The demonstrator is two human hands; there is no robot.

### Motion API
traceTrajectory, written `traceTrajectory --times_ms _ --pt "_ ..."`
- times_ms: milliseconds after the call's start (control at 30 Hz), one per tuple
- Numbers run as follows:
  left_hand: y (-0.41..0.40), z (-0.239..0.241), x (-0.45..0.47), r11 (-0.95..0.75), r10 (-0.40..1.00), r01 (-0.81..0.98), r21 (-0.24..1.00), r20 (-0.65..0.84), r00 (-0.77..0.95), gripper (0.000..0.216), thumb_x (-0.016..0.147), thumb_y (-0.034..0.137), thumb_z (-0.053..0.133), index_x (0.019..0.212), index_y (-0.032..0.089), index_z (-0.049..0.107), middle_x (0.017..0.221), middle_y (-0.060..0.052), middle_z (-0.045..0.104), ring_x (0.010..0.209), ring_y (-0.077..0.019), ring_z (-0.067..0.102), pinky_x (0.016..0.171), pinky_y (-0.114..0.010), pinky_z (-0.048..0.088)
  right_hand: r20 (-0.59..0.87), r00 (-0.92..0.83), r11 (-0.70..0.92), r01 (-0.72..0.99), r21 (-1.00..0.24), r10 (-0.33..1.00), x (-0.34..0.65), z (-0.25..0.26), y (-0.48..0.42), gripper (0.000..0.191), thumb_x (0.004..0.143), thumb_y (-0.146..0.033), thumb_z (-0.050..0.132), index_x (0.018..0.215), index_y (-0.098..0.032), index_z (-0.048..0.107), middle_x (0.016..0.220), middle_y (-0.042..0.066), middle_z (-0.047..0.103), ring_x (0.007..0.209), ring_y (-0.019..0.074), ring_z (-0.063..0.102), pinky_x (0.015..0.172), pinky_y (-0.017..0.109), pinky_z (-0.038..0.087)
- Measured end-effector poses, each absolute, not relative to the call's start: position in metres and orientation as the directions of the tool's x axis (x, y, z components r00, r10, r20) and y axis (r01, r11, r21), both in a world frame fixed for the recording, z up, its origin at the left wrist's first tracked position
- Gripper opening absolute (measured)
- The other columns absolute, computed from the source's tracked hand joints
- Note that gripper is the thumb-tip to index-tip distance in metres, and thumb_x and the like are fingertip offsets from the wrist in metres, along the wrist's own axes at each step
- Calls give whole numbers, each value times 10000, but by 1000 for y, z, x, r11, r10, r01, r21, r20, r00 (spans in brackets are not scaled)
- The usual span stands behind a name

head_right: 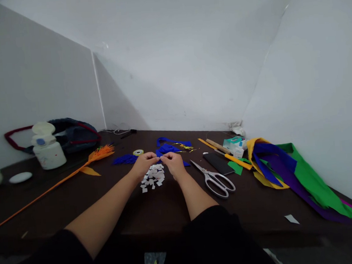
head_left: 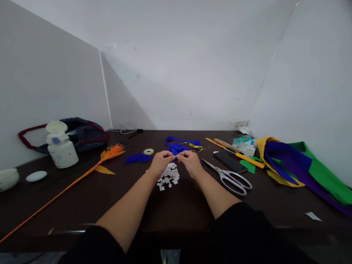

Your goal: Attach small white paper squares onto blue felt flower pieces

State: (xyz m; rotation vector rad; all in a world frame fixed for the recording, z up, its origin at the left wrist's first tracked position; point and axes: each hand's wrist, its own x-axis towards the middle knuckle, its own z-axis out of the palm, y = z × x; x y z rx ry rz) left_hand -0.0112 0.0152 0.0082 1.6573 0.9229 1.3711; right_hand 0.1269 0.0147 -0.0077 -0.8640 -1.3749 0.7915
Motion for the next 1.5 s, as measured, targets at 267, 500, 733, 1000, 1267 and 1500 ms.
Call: traceTrajectory --times_ms 267,500,733,1000,1267,1500 --pt "19 4 -12 -480 874 129 868 459 162 156 580 300 606 585 145 597 597 20 520 577 -107 440 563 -231 335 477 50 477 20 -879 877 130 -12 21 174 589 -321 620 585 -162 550 522 -35 507 519 108 449 531 239 356" --pt "20 3 -11 -449 882 99 888 422 211 169 620 308 576 647 142 595 594 15 541 581 -114 470 592 -241 363 449 4 449 -44 -892 893 132 -12 22 187 555 -300 644 583 -166 516 532 -51 471 509 90 399 514 226 321" --pt "15 6 -10 -404 889 63 912 376 260 193 631 323 557 603 131 560 546 22 510 531 -94 438 550 -228 344 457 -41 457 -30 -889 888 131 -14 20 173 538 -262 636 572 -164 497 537 -56 465 509 82 390 509 218 312" --pt "17 1 -11 -393 902 156 906 348 257 270 588 366 603 513 144 469 444 57 421 443 -75 355 455 -210 264 498 -92 507 169 -845 862 132 -18 22 107 564 -241 590 588 -164 519 520 -48 496 495 90 412 480 213 312" --pt "25 -2 -12 -412 909 234 881 379 173 223 624 326 537 505 149 472 449 56 397 464 -86 350 464 -216 252 477 -81 481 242 -842 875 130 -15 21 174 550 -301 626 620 -171 535 500 -41 517 472 105 452 460 221 336" --pt "27 -1 -14 -423 906 250 871 416 83 269 653 358 517 503 165 404 457 62 372 468 -85 331 470 -215 249 484 -103 495 140 -858 869 134 -11 18 245 597 -313 608 778 -150 629 666 21 631 609 142 551 595 263 422"
